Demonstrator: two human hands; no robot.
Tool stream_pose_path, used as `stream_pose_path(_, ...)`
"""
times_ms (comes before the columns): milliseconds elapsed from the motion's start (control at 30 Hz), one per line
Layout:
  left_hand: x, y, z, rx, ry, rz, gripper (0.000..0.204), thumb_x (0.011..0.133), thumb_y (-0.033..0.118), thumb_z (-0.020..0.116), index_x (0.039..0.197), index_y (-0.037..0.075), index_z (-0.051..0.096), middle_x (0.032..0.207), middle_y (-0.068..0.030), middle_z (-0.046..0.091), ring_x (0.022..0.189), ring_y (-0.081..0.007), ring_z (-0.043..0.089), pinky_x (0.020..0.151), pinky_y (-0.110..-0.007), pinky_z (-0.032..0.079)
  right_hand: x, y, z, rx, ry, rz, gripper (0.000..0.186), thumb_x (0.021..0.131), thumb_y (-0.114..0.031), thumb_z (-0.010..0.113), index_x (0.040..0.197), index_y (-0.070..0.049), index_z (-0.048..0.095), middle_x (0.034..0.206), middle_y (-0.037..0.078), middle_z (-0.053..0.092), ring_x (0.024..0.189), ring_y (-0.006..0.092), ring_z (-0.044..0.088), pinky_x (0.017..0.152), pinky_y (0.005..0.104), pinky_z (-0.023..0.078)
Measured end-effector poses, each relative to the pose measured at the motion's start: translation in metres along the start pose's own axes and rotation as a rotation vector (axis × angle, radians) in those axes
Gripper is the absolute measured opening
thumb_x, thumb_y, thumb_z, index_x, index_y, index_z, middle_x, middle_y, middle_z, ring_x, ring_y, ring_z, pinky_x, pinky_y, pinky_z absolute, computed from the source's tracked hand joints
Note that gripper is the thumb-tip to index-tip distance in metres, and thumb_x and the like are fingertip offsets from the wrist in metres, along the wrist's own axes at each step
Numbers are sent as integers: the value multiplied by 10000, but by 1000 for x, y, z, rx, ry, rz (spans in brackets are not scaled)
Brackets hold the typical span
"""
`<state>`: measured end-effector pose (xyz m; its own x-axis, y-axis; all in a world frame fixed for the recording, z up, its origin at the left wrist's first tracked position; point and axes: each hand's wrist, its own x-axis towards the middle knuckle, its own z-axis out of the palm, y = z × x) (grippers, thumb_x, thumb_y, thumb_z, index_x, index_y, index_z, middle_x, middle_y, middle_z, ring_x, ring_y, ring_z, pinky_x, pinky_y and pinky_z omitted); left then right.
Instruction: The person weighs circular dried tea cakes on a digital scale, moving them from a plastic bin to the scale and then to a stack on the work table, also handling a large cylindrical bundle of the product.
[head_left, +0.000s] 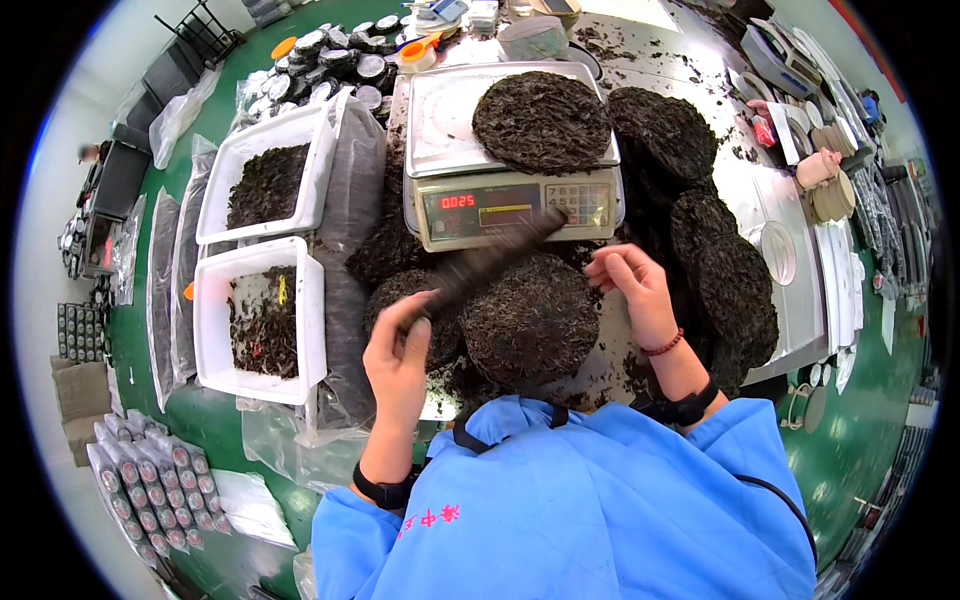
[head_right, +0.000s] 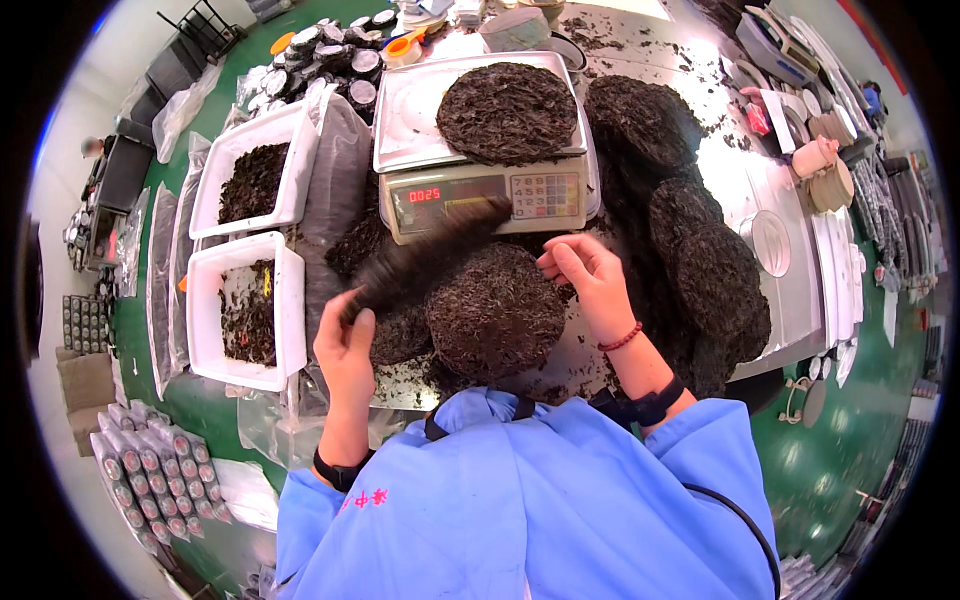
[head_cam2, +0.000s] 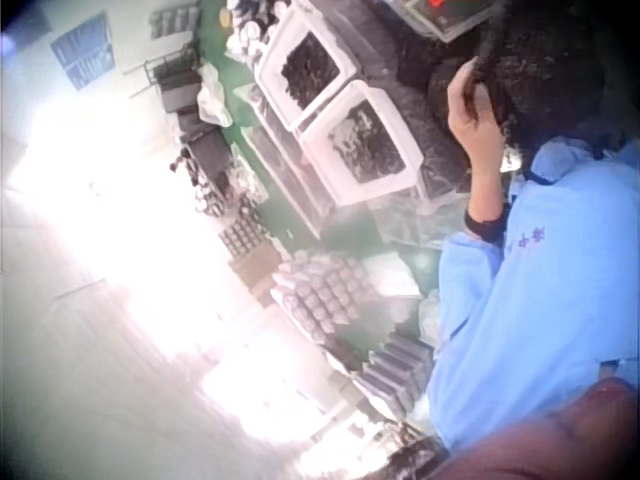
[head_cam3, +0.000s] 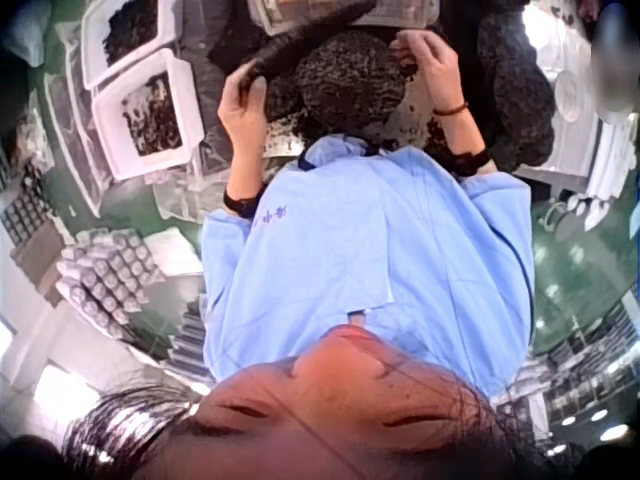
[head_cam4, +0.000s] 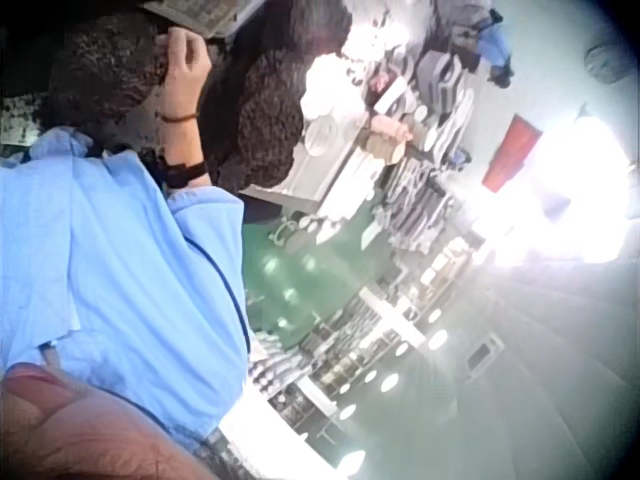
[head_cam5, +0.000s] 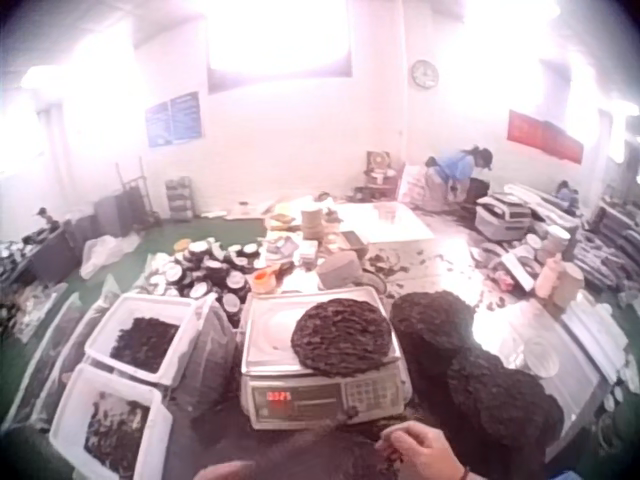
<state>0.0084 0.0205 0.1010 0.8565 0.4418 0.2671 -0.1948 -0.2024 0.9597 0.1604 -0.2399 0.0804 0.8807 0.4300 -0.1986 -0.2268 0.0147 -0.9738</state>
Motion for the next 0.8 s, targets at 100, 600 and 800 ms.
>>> stream_pose_path(100,6,14,2,467,-109,395,267,771,-33,592,986,81,703,1111,-109,681,1130,-308,594,1042,-460,377,-5,-2,12,423,-237,184,314,991,-279,545,1145,-12,603,1047,71,661,929,133,624,814,284,501)
stream_pose_path(600,-16,-38,-18,518,52,18,257,821,-30,626,1069,36,624,1099,-121,617,1074,-294,572,961,-374,435,81,-76,-2,-380,332,-737,301,915,-48,604,1214,-33,631,1181,80,655,1042,141,615,886,285,493)
stream_pose_path(800,-24,-47,6,480,-22,-27,234,824,3,634,1055,37,629,1095,-131,613,1070,-300,571,955,-382,443,138,-60,-11,-1183,493,-1194,432,800,-20,660,1217,-131,656,1265,42,624,1193,227,562,1036,375,443)
